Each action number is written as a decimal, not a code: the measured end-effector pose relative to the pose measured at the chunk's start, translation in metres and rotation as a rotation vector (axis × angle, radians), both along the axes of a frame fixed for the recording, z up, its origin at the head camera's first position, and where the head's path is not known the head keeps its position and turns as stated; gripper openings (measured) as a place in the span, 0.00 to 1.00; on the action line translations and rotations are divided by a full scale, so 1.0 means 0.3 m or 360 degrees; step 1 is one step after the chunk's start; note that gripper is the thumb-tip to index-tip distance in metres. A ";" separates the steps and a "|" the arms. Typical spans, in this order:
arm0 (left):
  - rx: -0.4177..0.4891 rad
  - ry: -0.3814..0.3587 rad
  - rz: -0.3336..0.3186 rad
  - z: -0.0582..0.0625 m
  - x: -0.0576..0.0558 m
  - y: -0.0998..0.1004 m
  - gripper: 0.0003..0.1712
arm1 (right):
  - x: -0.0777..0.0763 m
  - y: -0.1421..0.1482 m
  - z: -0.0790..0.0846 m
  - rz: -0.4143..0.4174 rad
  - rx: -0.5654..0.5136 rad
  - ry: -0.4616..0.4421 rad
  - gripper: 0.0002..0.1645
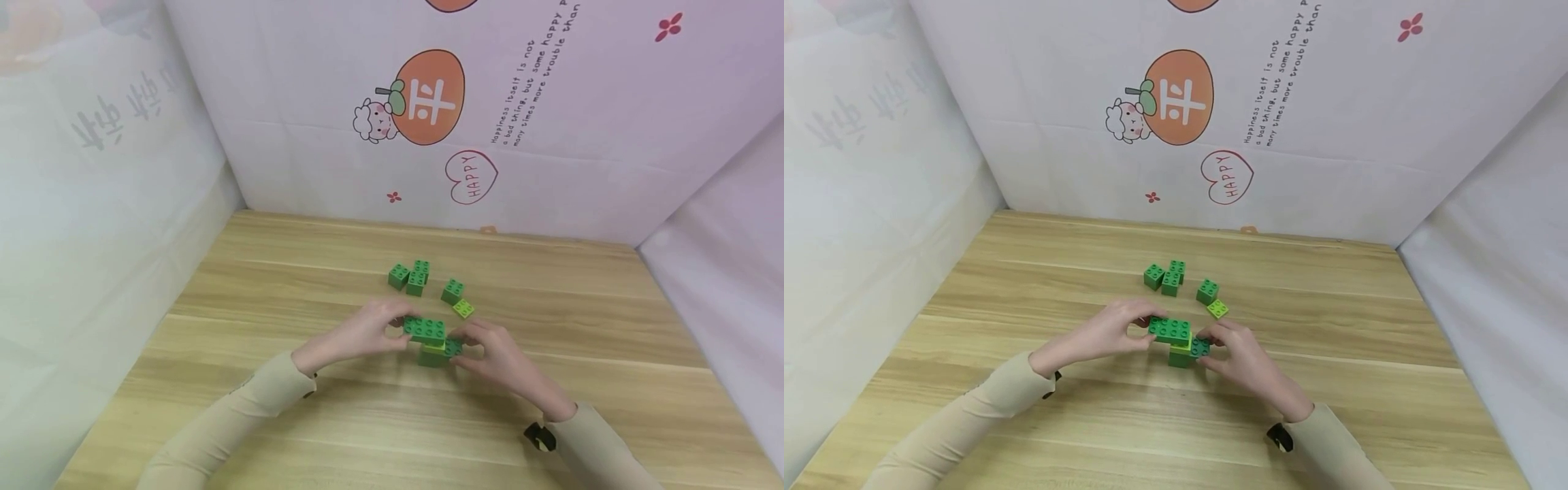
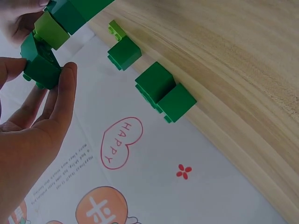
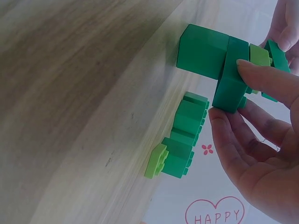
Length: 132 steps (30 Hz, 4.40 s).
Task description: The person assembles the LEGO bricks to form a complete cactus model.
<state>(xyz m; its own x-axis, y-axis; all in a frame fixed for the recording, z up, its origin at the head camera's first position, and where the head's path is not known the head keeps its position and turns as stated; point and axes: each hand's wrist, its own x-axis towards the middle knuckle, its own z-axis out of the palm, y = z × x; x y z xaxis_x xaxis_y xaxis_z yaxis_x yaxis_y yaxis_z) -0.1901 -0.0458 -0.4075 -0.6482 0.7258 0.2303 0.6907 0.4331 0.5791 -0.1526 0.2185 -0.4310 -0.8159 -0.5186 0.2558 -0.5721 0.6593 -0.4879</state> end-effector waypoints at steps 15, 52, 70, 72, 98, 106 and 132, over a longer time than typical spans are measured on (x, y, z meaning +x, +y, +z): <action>-0.0016 0.0051 0.0018 0.001 0.002 0.006 0.21 | -0.002 -0.008 0.002 -0.0026 0.0021 -0.0058 0.19; 0.0002 -0.0013 0.0069 0.001 0.030 0.023 0.23 | 0.000 -0.005 -0.001 0.0012 -0.0025 0.0027 0.19; 0.0033 -0.0101 0.0130 0.003 0.032 0.032 0.20 | 0.000 -0.003 -0.005 0.0018 -0.0011 0.0008 0.19; 0.0034 -0.0105 0.0131 0.002 0.030 0.032 0.19 | 0.000 -0.004 -0.006 0.0019 -0.0011 0.0007 0.19; 0.0012 -0.0184 0.0112 0.010 0.017 0.034 0.20 | -0.007 -0.010 0.000 0.0052 0.0014 0.0035 0.19; 0.0041 -0.0153 0.0098 0.004 0.013 0.037 0.21 | -0.007 -0.008 -0.004 0.0050 0.0001 0.0048 0.19; -0.0100 -0.0196 0.0139 0.031 0.002 0.057 0.24 | -0.010 -0.002 -0.009 0.0057 0.0008 0.0078 0.19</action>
